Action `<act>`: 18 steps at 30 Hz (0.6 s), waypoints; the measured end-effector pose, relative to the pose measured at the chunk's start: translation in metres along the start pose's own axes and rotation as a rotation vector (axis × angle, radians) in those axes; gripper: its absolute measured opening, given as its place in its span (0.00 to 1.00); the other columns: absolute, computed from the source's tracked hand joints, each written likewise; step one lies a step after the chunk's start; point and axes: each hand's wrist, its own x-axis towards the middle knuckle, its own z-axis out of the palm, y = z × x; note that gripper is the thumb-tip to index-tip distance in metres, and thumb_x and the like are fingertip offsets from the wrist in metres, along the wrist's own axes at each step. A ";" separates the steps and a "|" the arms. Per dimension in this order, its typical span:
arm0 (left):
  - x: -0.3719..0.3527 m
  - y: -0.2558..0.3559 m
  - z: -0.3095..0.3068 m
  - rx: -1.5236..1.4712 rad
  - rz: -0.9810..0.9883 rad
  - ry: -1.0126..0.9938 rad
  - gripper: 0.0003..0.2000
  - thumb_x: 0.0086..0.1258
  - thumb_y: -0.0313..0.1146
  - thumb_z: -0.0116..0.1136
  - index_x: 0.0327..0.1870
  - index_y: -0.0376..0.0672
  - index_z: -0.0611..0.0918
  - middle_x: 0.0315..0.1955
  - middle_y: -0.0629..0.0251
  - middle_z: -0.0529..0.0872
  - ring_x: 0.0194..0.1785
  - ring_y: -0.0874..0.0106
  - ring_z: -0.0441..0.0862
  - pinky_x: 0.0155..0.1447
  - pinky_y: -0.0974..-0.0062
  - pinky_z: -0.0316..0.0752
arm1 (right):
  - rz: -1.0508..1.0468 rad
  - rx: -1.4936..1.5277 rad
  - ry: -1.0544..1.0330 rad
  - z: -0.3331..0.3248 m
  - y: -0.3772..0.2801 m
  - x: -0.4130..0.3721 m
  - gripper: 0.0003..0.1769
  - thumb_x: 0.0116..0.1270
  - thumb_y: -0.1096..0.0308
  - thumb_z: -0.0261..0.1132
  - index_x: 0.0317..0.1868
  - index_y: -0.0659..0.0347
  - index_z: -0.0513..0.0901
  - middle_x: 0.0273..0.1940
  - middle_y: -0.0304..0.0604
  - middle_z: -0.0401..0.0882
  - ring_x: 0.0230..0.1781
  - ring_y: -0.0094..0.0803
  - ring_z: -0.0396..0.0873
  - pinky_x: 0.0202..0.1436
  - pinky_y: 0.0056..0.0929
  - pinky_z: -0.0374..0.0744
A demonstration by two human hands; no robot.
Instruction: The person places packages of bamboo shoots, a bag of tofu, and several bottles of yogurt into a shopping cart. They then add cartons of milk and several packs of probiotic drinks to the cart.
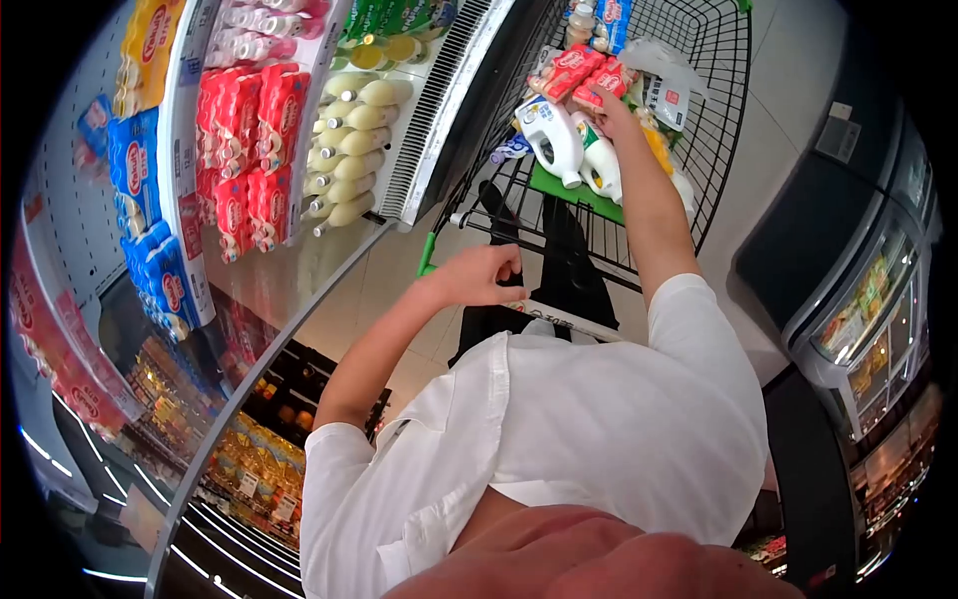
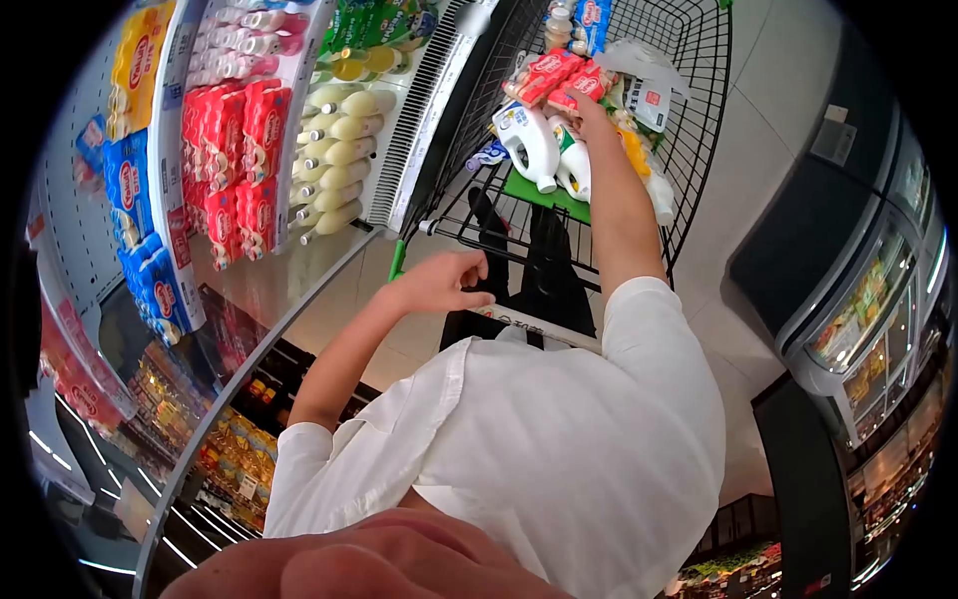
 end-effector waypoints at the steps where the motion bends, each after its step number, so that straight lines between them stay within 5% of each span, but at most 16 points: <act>1: 0.015 0.006 -0.009 -0.150 -0.053 -0.006 0.22 0.72 0.49 0.78 0.48 0.39 0.82 0.29 0.64 0.88 0.32 0.68 0.85 0.42 0.63 0.80 | 0.102 0.135 0.020 0.003 -0.014 -0.031 0.30 0.63 0.52 0.89 0.60 0.55 0.88 0.47 0.42 0.91 0.40 0.27 0.85 0.41 0.28 0.88; 4: 0.070 0.022 -0.033 -0.409 -0.470 -0.031 0.26 0.82 0.57 0.66 0.63 0.41 0.84 0.34 0.64 0.89 0.32 0.69 0.91 0.40 0.68 0.84 | 0.148 0.129 -0.102 -0.017 -0.028 -0.061 0.32 0.62 0.52 0.90 0.59 0.58 0.87 0.45 0.39 0.86 0.36 0.26 0.80 0.37 0.27 0.87; 6: 0.089 0.018 -0.049 -0.411 -0.593 -0.228 0.33 0.84 0.65 0.58 0.75 0.46 0.81 0.39 0.63 0.90 0.33 0.67 0.93 0.41 0.67 0.87 | 0.192 0.111 -0.083 -0.021 -0.022 -0.072 0.28 0.65 0.56 0.88 0.59 0.56 0.87 0.49 0.39 0.88 0.41 0.29 0.85 0.47 0.30 0.90; 9: 0.093 0.015 -0.072 -0.358 -0.558 -0.371 0.36 0.84 0.68 0.55 0.79 0.50 0.79 0.44 0.61 0.91 0.36 0.70 0.93 0.42 0.70 0.87 | 0.035 0.087 -0.049 -0.022 0.010 -0.109 0.23 0.72 0.63 0.81 0.64 0.55 0.87 0.59 0.43 0.92 0.55 0.37 0.92 0.59 0.38 0.92; 11: 0.108 0.013 -0.085 -0.307 -0.555 -0.416 0.35 0.84 0.67 0.56 0.79 0.51 0.78 0.45 0.63 0.91 0.40 0.71 0.94 0.42 0.72 0.85 | -0.029 0.048 -0.072 -0.026 0.029 -0.147 0.23 0.73 0.62 0.81 0.64 0.55 0.87 0.58 0.42 0.92 0.55 0.36 0.92 0.59 0.37 0.92; 14: 0.153 0.004 -0.084 -0.445 -0.438 -0.142 0.33 0.83 0.63 0.60 0.77 0.47 0.78 0.53 0.62 0.90 0.49 0.69 0.93 0.51 0.68 0.85 | -0.103 -0.065 -0.098 -0.029 0.046 -0.214 0.24 0.73 0.62 0.81 0.66 0.56 0.87 0.57 0.41 0.93 0.55 0.33 0.92 0.59 0.35 0.91; 18: 0.270 -0.055 -0.067 -1.018 -0.358 0.408 0.35 0.81 0.54 0.69 0.78 0.40 0.74 0.61 0.58 0.85 0.59 0.63 0.88 0.59 0.63 0.84 | -0.179 -0.263 -0.151 -0.037 0.059 -0.286 0.27 0.72 0.63 0.81 0.67 0.61 0.86 0.56 0.40 0.94 0.53 0.29 0.92 0.58 0.33 0.88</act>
